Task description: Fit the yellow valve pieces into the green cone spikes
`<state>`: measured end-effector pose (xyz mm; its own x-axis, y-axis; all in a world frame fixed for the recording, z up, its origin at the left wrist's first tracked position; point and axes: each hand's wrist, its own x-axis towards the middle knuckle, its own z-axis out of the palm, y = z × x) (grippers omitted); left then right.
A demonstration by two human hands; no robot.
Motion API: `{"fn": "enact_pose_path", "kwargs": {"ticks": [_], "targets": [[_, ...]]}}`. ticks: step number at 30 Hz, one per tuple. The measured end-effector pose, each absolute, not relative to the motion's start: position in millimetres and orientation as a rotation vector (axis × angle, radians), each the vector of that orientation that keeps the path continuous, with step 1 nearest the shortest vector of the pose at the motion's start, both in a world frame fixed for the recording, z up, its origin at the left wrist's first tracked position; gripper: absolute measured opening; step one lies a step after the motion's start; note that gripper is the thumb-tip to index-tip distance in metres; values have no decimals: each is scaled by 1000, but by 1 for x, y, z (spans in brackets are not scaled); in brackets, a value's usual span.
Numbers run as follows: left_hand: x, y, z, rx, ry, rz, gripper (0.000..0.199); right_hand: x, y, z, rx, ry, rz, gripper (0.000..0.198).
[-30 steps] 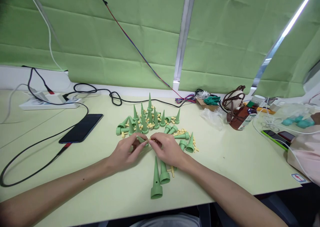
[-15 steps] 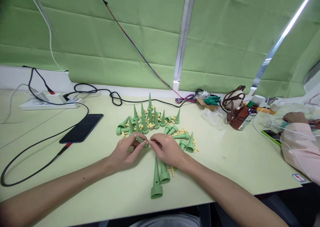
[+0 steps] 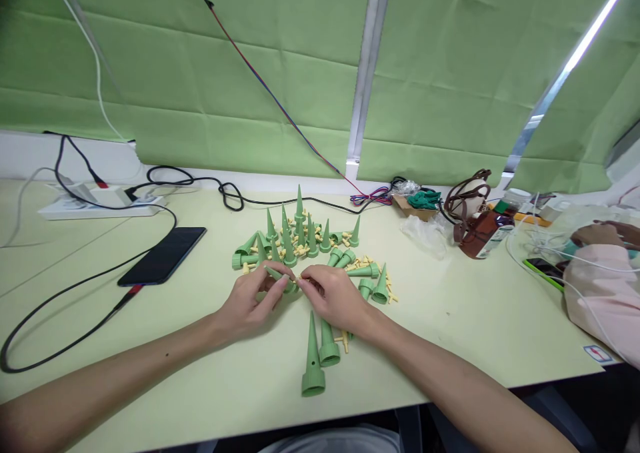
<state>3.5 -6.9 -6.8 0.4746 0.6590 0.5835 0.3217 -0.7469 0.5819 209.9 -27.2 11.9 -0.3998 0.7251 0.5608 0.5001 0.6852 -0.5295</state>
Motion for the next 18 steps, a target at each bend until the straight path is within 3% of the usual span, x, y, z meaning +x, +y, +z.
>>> {"fn": "enact_pose_path", "kwargs": {"ticks": [18], "targets": [[5, -7, -4, 2190, 872, 1119, 12, 209, -27, 10, -969, -2076, 346, 17]]}}
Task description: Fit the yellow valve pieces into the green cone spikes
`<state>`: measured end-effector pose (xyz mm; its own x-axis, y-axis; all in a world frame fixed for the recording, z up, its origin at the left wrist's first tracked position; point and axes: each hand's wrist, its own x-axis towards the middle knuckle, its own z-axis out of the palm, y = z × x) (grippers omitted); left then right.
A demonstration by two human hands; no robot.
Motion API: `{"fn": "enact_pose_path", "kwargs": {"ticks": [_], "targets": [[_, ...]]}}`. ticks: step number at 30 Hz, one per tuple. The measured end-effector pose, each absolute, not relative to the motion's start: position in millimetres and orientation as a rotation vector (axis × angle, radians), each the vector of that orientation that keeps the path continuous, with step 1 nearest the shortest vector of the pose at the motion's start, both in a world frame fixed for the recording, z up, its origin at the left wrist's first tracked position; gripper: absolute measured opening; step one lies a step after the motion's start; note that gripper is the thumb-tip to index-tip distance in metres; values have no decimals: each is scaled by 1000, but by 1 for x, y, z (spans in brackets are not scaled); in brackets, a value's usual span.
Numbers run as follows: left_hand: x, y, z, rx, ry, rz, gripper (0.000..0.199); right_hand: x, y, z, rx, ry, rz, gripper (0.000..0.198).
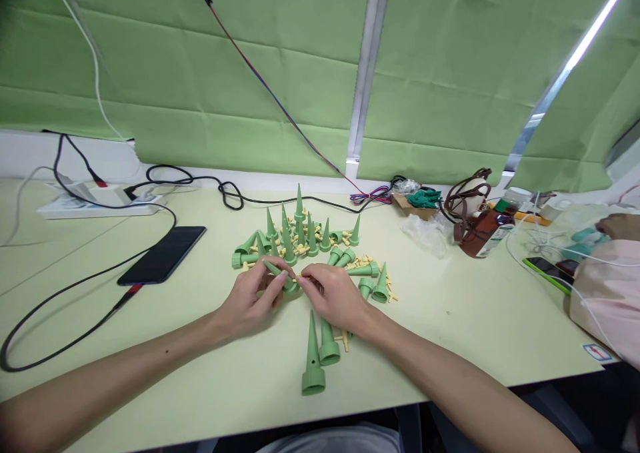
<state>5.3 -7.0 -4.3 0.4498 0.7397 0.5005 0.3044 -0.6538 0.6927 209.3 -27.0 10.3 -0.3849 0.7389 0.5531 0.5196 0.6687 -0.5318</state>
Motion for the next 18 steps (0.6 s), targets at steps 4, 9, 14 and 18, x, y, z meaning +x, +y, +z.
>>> {"fn": "enact_pose_path", "kwargs": {"ticks": [4, 9, 14, 18], "targets": [[5, -7, -5, 2210, 860, 1103, 12, 209, -27, 11, -971, -2073, 341, 17], [3, -6, -6, 2238, 843, 1069, 13, 209, -28, 11, -964, -2078, 339, 17], [2, -7, -7, 2303, 812, 1054, 12, 210, -28, 12, -958, -2103, 367, 19], [3, -8, -5, 2359, 802, 1060, 12, 210, -28, 13, -954, -2107, 372, 20]]}}
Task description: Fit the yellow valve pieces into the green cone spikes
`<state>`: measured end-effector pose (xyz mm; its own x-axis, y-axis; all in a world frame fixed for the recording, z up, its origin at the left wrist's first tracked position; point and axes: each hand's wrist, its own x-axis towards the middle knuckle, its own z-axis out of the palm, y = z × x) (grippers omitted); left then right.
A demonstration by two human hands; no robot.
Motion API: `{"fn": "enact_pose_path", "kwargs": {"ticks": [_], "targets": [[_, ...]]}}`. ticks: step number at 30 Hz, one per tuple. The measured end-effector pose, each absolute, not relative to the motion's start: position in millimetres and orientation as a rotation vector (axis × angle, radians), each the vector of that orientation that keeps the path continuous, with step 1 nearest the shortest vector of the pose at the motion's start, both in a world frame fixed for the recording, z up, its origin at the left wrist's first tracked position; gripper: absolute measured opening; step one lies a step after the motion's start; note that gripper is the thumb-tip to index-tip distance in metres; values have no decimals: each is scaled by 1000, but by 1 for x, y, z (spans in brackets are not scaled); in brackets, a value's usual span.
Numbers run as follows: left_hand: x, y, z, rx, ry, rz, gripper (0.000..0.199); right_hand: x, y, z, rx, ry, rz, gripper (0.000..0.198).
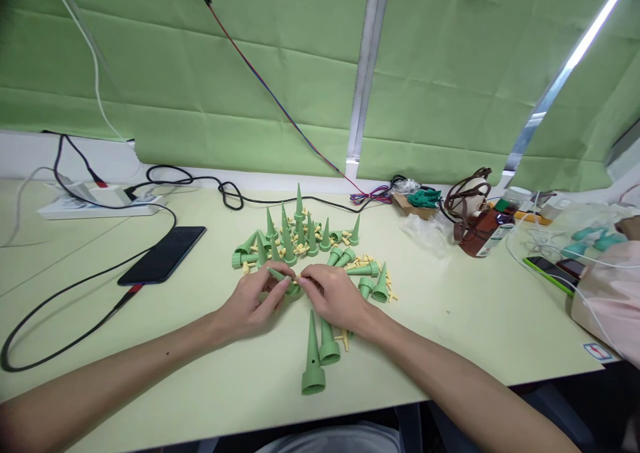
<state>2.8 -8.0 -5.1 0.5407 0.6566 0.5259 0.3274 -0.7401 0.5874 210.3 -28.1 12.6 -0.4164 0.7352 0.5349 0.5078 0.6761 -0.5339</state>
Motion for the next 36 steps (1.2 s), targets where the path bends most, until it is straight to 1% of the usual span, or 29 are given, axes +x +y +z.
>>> {"fn": "enact_pose_path", "kwargs": {"ticks": [9, 21, 33, 36], "targets": [[1, -9, -7, 2467, 735, 1048, 19, 210, -29, 13, -961, -2114, 373, 22], [6, -8, -1, 2565, 516, 1192, 18, 211, -28, 11, -1009, -2127, 362, 23], [7, -7, -2, 2593, 486, 1305, 26, 210, -28, 13, -1049, -2118, 380, 23], [8, -7, -2, 2599, 513, 1335, 25, 210, -29, 13, -1048, -2111, 391, 24]]}}
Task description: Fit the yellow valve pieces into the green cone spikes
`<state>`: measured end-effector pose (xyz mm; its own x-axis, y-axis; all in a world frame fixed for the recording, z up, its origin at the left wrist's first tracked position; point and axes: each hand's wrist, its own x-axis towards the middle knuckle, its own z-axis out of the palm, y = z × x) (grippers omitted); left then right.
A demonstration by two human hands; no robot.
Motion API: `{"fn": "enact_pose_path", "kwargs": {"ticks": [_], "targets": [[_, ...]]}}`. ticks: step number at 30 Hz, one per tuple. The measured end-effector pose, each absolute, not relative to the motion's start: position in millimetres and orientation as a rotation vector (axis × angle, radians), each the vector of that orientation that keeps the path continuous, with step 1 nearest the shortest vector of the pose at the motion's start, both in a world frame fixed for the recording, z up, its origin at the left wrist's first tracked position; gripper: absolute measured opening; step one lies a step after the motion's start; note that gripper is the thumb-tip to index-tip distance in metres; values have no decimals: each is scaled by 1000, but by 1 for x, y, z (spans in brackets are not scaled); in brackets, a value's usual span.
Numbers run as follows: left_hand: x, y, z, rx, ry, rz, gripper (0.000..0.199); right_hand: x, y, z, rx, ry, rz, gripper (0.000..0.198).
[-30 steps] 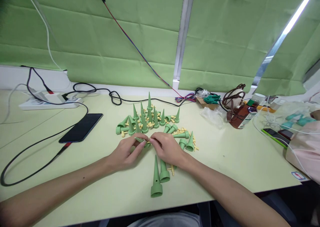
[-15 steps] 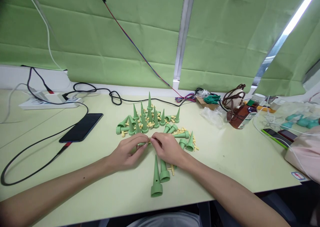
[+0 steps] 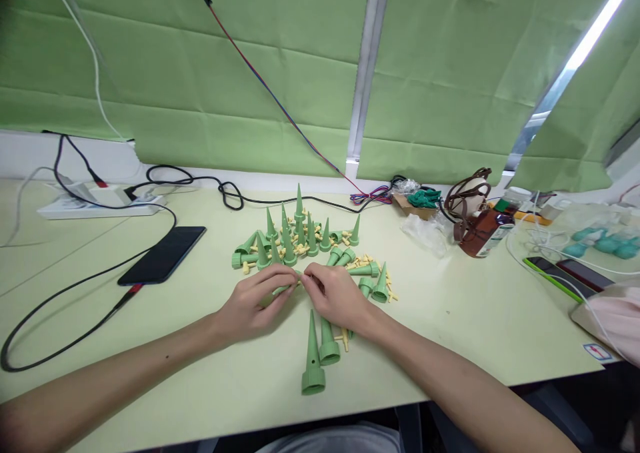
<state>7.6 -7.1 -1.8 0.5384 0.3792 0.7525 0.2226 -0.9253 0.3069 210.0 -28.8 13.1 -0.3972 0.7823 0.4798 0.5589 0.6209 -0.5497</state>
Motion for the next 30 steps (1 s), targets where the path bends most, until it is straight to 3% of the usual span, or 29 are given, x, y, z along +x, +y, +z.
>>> {"fn": "enact_pose_path", "kwargs": {"ticks": [7, 30], "targets": [[8, -8, 0, 2596, 530, 1395, 20, 210, -29, 14, -1050, -2085, 404, 25], [5, -3, -4, 2633, 381, 1369, 33, 211, -29, 17, -1128, -2011, 623, 30]]}}
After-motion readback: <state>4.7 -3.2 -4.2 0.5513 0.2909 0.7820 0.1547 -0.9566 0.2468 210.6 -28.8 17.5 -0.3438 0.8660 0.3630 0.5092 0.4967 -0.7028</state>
